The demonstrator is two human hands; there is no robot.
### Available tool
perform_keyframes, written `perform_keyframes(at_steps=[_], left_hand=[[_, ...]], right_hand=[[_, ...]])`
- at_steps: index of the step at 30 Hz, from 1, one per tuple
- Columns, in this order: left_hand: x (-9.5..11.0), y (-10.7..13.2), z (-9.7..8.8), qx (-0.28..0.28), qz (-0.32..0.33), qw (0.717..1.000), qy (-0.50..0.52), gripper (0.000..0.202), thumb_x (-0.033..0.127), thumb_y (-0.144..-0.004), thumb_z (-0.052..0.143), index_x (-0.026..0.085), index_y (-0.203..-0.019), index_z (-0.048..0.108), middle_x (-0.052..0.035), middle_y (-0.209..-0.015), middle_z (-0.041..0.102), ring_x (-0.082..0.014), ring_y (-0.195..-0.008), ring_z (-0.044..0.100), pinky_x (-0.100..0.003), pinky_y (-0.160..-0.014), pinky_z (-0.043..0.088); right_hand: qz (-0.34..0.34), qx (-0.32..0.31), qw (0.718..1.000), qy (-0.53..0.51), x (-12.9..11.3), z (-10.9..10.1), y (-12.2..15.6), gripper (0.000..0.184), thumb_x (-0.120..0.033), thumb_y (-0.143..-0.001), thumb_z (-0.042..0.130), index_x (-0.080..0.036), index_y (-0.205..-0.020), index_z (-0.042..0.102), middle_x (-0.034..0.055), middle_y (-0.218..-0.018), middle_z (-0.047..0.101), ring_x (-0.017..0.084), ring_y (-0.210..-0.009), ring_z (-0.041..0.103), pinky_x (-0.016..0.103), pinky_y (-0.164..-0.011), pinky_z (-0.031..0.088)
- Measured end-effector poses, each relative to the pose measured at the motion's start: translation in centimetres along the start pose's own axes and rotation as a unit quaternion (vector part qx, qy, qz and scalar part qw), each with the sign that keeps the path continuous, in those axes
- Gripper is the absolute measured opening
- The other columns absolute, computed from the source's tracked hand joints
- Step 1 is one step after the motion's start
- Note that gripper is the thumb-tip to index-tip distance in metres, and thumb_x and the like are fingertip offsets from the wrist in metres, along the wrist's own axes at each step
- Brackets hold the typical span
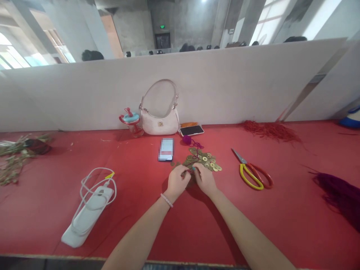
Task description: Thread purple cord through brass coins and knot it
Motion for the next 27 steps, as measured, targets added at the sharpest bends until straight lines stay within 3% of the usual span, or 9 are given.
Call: perform_keyframes(at_steps=[2, 5, 8, 12, 17, 20, 24, 27], left_hand=[[-0.9, 0.0, -0.1, 0.028, -0.07, 0.985, 0.157, 0.011, 0.019, -0.073, 0.047, 0.017, -0.068, 0.055, 0.0008, -0.062, 0.051, -0.0112, -0.058, 0.046, -0.024, -0.058, 0.038], [-2.2, 0.0, 0.1, 0.067, -0.18, 0.895, 0.403, 0.011, 0.027, -0.075, 0.047, 0.017, -0.073, 0.051, 0.0008, -0.066, 0.053, -0.0105, -0.06, 0.05, -0.025, -0.06, 0.041], [-2.2, -0.1, -0.1, 0.055, -0.203, 0.864, 0.456, 0.014, 0.03, -0.076, 0.046, 0.017, -0.074, 0.05, -0.0017, -0.072, 0.056, -0.0115, -0.067, 0.055, -0.026, -0.066, 0.044], [-1.9, -0.1, -0.1, 0.051, -0.232, 0.808, 0.54, 0.013, 0.026, -0.076, 0.043, 0.017, -0.078, 0.052, -0.0039, -0.079, 0.058, -0.0124, -0.076, 0.057, -0.027, -0.073, 0.045], [-1.8, -0.2, -0.5, 0.056, -0.213, 0.832, 0.509, 0.018, 0.025, -0.075, 0.044, 0.015, -0.087, 0.054, -0.0061, -0.085, 0.06, -0.0136, -0.079, 0.058, -0.028, -0.075, 0.045], [-2.0, -0.3, -0.7, 0.063, -0.205, 0.838, 0.502, 0.019, 0.025, -0.075, 0.044, 0.015, -0.087, 0.055, -0.0073, -0.09, 0.06, -0.0151, -0.085, 0.058, -0.029, -0.077, 0.045], [-2.0, -0.3, -0.6, 0.031, -0.203, 0.834, 0.512, 0.018, 0.026, -0.078, 0.042, 0.016, -0.085, 0.056, -0.0083, -0.102, 0.06, -0.0171, -0.094, 0.057, -0.032, -0.083, 0.044], [-2.4, -0.5, -0.9, 0.023, -0.194, 0.848, 0.493, 0.025, 0.029, -0.083, 0.036, 0.017, -0.082, 0.057, -0.0087, -0.103, 0.059, -0.0181, -0.096, 0.056, -0.035, -0.085, 0.044]], right_hand=[[0.013, 0.004, 0.999, -0.044, 0.2, -0.2, -0.1, 0.02, -0.025, -0.087, 0.033, -0.018, -0.098, 0.049, 0.0082, -0.086, 0.061, 0.02, -0.078, 0.059, 0.031, -0.069, 0.045], [0.004, 0.017, 0.996, -0.089, 0.2, -0.9, -0.2, 0.025, -0.026, -0.086, 0.037, -0.017, -0.109, 0.043, 0.0091, -0.093, 0.059, 0.02, -0.087, 0.056, 0.033, -0.076, 0.045], [-0.031, -0.023, 0.996, -0.083, -0.8, -1.0, -0.3, 0.019, -0.025, -0.085, 0.038, -0.018, -0.099, 0.048, 0.0083, -0.089, 0.058, 0.02, -0.084, 0.054, 0.034, -0.076, 0.043], [-0.103, -0.141, 0.984, -0.04, -3.4, 0.1, -0.2, 0.007, -0.026, -0.079, 0.05, -0.019, -0.08, 0.054, 0.0057, -0.085, 0.059, 0.02, -0.084, 0.051, 0.034, -0.075, 0.039], [-0.138, -0.16, 0.977, -0.021, -4.7, 1.4, 0.1, 0.007, -0.016, -0.072, 0.057, -0.02, -0.078, 0.056, 0.0044, -0.086, 0.062, 0.02, -0.09, 0.05, 0.034, -0.078, 0.035], [-0.107, -0.138, 0.984, -0.027, -4.2, 1.8, 0.0, 0.009, -0.013, -0.071, 0.056, -0.02, -0.077, 0.056, 0.004, -0.085, 0.062, 0.02, -0.088, 0.05, 0.034, -0.077, 0.034], [-0.076, -0.121, 0.988, -0.06, -3.5, 1.8, -0.1, 0.005, -0.015, -0.072, 0.056, -0.02, -0.075, 0.055, 0.0027, -0.08, 0.06, 0.019, -0.084, 0.05, 0.035, -0.076, 0.036], [-0.058, -0.108, 0.988, -0.095, -3.3, 1.4, -0.2, 0.006, -0.014, -0.073, 0.052, -0.019, -0.072, 0.054, 0.0024, -0.075, 0.059, 0.019, -0.079, 0.05, 0.035, -0.074, 0.038]])
Point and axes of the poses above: each hand's wrist, its own y-axis away from the middle knuckle, its own z-axis out of the palm, x = y × z, the point moved 6 cm from there along -y, towards the middle knuckle
